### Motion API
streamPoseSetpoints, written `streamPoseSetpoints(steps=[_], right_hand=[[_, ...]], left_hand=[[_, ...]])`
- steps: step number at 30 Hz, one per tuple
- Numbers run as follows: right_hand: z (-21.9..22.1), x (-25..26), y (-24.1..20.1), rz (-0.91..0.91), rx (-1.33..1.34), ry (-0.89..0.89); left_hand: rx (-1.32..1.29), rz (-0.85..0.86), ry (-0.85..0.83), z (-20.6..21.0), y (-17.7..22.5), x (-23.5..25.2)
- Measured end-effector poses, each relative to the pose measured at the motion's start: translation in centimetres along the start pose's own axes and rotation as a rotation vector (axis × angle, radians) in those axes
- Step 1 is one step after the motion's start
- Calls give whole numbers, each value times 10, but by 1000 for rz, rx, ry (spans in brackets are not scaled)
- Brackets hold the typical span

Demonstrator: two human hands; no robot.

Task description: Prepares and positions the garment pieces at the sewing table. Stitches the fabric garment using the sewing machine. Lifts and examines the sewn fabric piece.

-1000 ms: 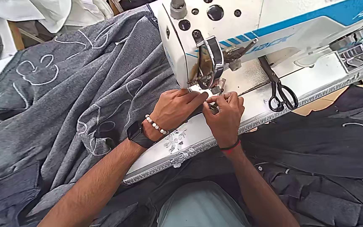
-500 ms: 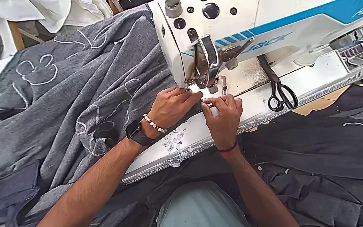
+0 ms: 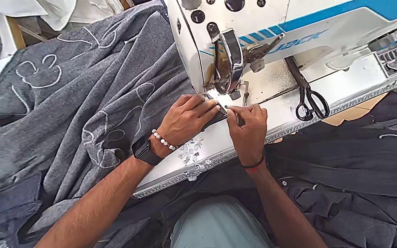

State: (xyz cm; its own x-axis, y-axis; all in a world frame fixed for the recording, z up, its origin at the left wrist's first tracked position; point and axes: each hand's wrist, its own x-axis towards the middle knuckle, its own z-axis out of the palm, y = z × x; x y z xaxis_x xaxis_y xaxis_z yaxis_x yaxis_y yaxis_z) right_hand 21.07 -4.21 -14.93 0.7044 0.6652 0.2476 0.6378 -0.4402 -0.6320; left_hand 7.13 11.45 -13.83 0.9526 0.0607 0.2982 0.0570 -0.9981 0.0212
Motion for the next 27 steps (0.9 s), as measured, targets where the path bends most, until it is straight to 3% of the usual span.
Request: streamPoseSetpoints(steps=[5, 13, 17, 21, 27], right_hand=[[3, 14, -14, 92, -81, -95], [17, -9, -8, -295, -268, 49], [-3, -18, -2, -278, -212, -110], [-17, -3, 9, -257, -124, -87], [-1, 15, 14, -478, -105, -99]], left_hand=[[24, -39, 18, 1, 3, -4], [-31, -74, -2, -1, 2, -4], [-47, -39, -18, -3, -2, -6], [49, -43, 20, -3, 6, -6], [-326, -438, 76, 1, 21, 0]])
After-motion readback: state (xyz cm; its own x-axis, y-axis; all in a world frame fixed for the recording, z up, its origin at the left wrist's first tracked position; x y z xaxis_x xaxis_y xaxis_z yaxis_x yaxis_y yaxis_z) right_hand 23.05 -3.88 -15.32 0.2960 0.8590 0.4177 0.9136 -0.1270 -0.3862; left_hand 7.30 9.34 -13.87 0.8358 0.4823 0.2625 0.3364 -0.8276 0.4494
